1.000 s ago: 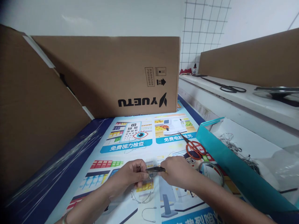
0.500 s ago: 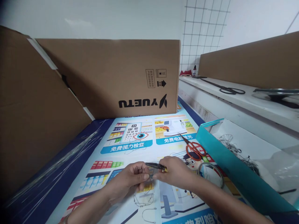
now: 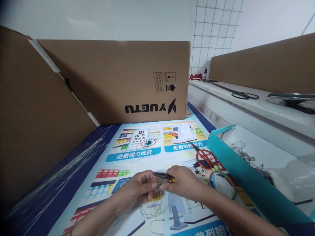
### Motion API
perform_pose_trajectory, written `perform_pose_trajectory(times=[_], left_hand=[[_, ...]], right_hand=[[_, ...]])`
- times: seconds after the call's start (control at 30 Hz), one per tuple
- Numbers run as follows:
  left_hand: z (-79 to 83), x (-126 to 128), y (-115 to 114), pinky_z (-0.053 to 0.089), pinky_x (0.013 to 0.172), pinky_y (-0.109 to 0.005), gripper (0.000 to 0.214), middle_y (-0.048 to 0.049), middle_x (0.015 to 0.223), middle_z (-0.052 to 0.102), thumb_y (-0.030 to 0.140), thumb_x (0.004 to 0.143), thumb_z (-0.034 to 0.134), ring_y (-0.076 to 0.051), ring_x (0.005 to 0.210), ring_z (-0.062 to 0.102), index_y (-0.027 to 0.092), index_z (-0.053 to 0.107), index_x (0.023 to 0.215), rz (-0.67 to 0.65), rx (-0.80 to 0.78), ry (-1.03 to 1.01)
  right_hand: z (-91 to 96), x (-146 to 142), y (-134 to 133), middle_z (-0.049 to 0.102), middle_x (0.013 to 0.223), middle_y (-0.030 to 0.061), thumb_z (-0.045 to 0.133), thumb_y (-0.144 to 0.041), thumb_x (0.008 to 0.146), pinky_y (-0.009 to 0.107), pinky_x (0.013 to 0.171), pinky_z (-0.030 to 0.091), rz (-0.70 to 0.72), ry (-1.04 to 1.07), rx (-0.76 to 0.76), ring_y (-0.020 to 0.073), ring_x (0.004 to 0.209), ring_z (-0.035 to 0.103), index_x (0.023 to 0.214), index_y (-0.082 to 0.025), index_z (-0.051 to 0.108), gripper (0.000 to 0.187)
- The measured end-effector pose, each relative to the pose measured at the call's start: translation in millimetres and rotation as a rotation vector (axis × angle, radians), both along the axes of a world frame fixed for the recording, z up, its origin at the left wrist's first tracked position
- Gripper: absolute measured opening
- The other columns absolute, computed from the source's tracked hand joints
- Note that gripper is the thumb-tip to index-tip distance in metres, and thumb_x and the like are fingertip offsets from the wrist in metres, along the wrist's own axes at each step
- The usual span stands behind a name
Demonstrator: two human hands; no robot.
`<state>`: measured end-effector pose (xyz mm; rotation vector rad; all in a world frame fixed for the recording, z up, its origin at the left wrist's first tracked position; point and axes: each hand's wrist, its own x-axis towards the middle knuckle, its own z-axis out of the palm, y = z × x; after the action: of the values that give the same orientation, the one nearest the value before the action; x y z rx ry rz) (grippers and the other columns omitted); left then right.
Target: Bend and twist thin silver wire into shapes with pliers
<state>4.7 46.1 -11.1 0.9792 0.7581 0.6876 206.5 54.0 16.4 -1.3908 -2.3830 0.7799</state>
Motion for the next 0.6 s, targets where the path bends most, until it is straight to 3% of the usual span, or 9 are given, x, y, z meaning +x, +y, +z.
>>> perform_pose_trajectory(times=[0.6], left_hand=[[-0.3, 0.5, -0.6, 0.032, 0.043, -0.017, 0.018, 0.0009, 0.051, 0.058, 0.026, 0.075, 0.065, -0.005, 0.042, 0.048, 0.014, 0.052, 0.073, 0.003, 0.001, -0.006]], right_hand=[[-2.6, -0.4, 1.7, 0.054, 0.072, -0.0011, 0.061, -0.045, 0.072, 0.02, 0.055, 0.03, 0.014, 0.02, 0.034, 0.0123, 0.065, 0.049, 0.071, -0.018, 0.055, 0.028]])
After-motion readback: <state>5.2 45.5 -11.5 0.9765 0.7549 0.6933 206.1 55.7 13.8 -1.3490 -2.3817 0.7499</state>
